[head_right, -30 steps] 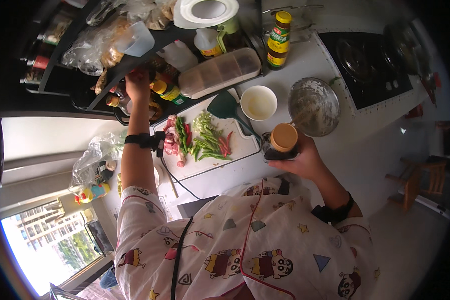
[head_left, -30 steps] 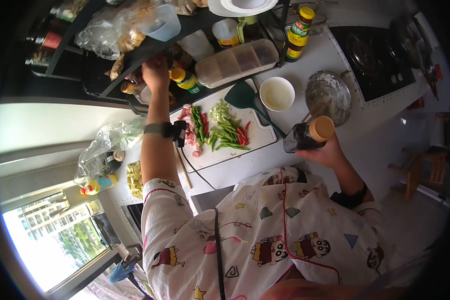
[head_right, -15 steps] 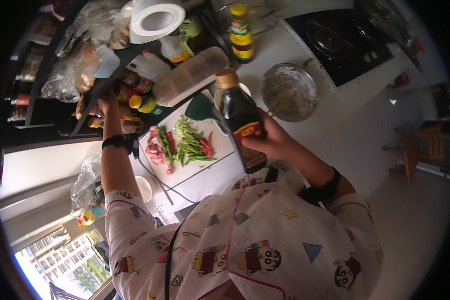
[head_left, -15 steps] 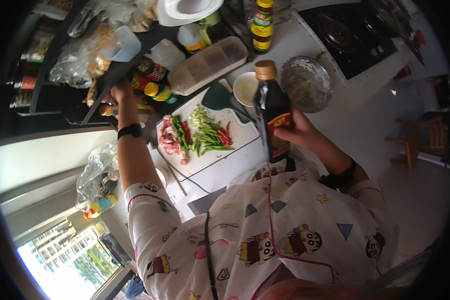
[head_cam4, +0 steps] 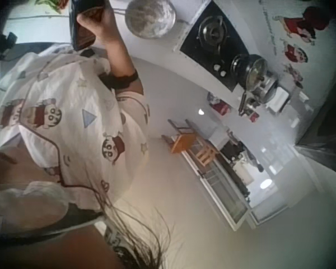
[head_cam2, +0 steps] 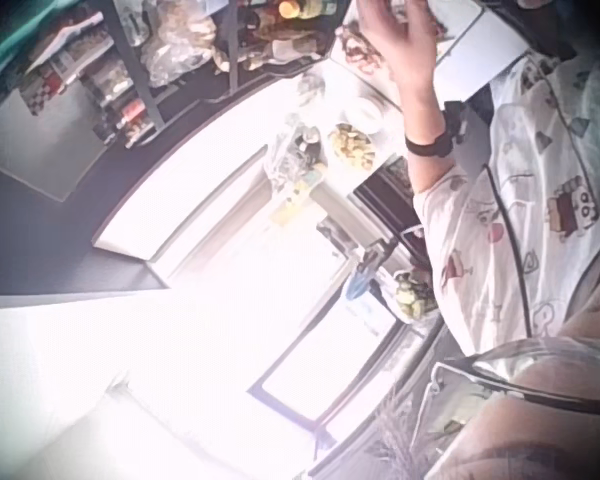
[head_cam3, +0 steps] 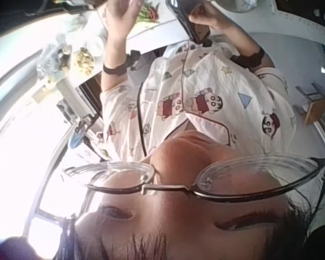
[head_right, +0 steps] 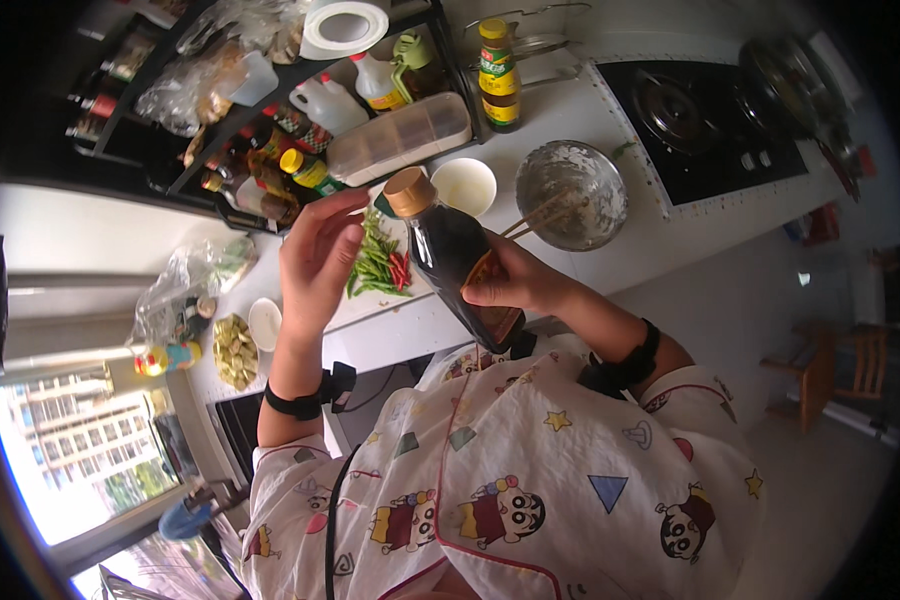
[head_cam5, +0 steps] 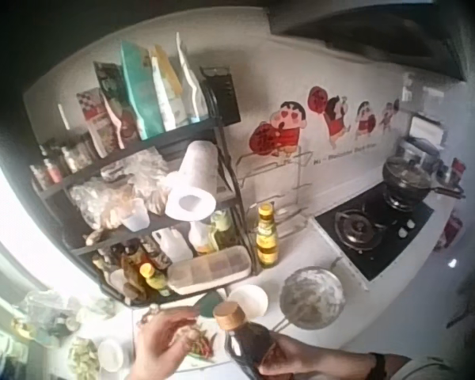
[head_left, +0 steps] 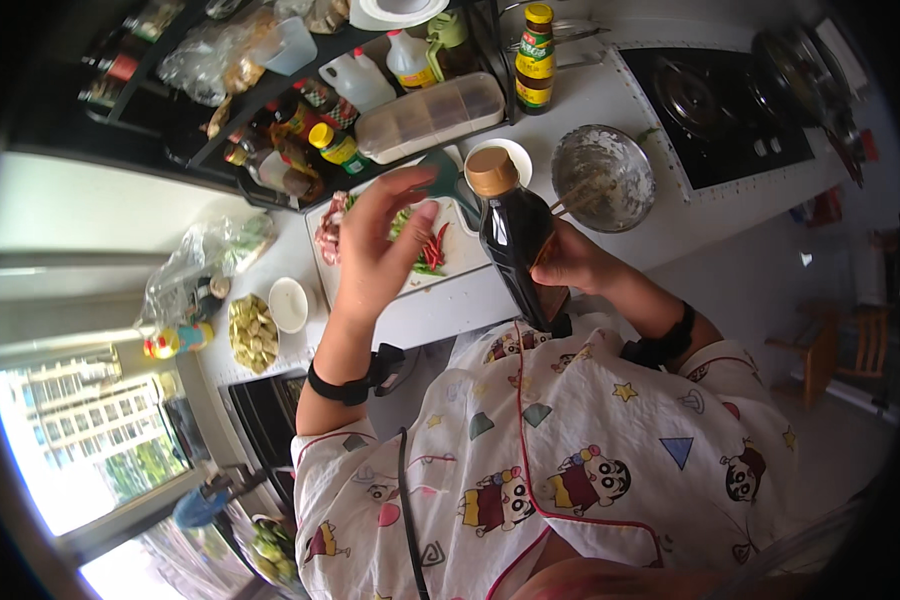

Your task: The person stirs a pan of food on a stove using a spatula, then covers the pan with a lid. The person subsequently handles several condiment bottles, including opening and closing their caps by hand.

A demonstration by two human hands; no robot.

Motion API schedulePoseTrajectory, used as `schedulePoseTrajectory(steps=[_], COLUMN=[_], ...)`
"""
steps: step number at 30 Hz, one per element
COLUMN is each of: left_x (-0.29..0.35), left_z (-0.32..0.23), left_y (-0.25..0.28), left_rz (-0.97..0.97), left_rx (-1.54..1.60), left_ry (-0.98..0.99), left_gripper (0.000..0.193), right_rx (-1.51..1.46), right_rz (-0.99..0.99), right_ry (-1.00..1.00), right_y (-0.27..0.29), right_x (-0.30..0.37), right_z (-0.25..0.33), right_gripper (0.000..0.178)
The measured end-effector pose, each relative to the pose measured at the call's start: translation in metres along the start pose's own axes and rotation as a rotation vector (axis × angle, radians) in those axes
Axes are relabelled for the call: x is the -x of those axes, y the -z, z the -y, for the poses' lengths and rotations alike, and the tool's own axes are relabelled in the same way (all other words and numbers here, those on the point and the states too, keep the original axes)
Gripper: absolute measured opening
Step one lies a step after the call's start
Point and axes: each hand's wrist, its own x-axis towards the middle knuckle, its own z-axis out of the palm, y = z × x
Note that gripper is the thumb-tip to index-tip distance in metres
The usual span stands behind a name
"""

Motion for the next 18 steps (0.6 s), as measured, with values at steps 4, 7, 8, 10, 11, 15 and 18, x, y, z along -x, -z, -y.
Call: schedulePoseTrajectory(steps=[4, 7, 8, 10, 11, 15, 18], left_x=[0.007, 0.023, 0.028, 0.039, 0.044, 0.056, 0.069], left_z=[-0.031, -0.047, -0.05, -0.058, -0.069, -0.077, -0.079], left_y=[-0.04, -0.07, -0.077, -0.091, -0.098, -0.141, -0.178], left_rz=[0.063, 0.068, 0.084, 0.1, 0.154, 0.154, 0.087], left_rx=[-0.226, -0.349, -0.37, -0.468, -0.524, -0.686, -0.67], left_ry=[-0.189, -0.192, -0.205, -0.263, -0.223, -0.298, -0.24], left_gripper=[0.055, 0.046, 0.045, 0.042, 0.041, 0.045, 0.049], right_rx=[0.094, 0.505, 0.598, 0.784, 0.978, 1.406, 1.469], right_rz=[0.117, 0.107, 0.053, 0.034, -0.011, -0.131, -0.167], right_ry=[-0.014, 0.043, 0.135, 0.218, 0.304, 0.515, 0.612], right_y=[0.011, 0.022, 0.025, 0.03, 0.033, 0.059, 0.08], right_x=[0.025, 0.055, 0.064, 0.086, 0.097, 0.135, 0.158], right_z=[0.012, 0.037, 0.044, 0.067, 0.078, 0.097, 0.104], right_gripper=[0.079, 0.075, 0.071, 0.071, 0.07, 0.068, 0.069])
